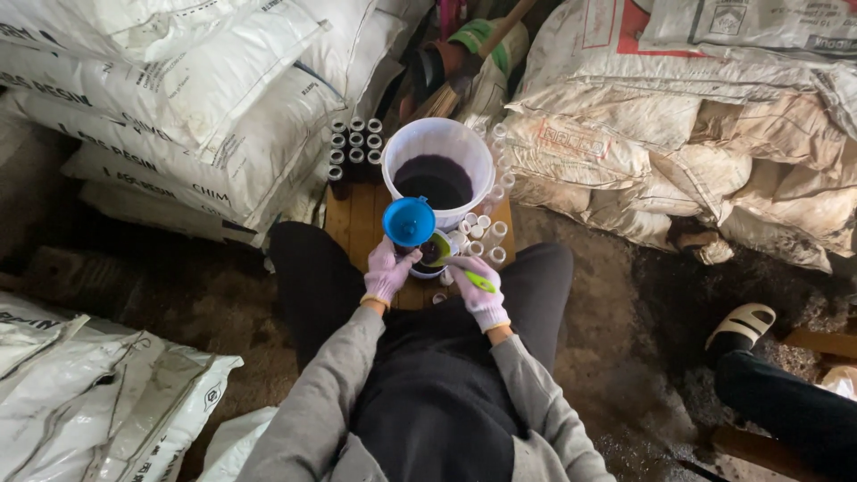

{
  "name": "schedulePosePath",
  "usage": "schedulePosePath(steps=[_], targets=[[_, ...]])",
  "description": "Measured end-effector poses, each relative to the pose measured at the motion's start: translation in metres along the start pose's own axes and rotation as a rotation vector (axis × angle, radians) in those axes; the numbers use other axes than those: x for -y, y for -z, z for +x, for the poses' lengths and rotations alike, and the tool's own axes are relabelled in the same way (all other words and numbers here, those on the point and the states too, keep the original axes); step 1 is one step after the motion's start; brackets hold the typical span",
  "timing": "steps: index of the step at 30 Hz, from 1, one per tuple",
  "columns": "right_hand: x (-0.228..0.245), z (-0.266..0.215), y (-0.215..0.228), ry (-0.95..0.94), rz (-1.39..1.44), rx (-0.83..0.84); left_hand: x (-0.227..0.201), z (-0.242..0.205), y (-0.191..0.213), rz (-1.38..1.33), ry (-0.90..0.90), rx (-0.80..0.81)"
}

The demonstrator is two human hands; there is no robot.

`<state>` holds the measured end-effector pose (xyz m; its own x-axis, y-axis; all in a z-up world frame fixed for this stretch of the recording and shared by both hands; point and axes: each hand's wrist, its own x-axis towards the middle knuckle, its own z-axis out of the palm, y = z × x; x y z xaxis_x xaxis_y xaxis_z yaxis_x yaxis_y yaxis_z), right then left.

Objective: The person pours a dark liquid from a white bucket into small clear bottles using a green ladle and a blue funnel. The person places filled bottles on a wooden board and caps them.

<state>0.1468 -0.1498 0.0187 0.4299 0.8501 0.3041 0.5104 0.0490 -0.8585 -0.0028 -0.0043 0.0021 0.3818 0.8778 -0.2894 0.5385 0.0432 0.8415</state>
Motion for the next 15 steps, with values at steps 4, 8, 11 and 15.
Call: schedulePosePath(steps=[4, 8, 11, 15], targets=[[0.042, 0.003, 0.013, -0.15, 0.2, -0.204, -0.008, -0.007, 0.003, -0.064, 0.016, 0.014], [0.095, 0.013, 0.036, -0.19, 0.29, -0.283, -0.001, -0.004, 0.001, -0.089, -0.133, -0.033], [0.114, 0.014, 0.054, -0.161, 0.099, -0.291, 0.001, -0.004, 0.0, -0.048, -0.16, -0.064], [0.162, 0.022, 0.071, -0.208, 0.23, -0.389, 0.007, -0.002, -0.005, -0.116, -0.143, -0.072]])
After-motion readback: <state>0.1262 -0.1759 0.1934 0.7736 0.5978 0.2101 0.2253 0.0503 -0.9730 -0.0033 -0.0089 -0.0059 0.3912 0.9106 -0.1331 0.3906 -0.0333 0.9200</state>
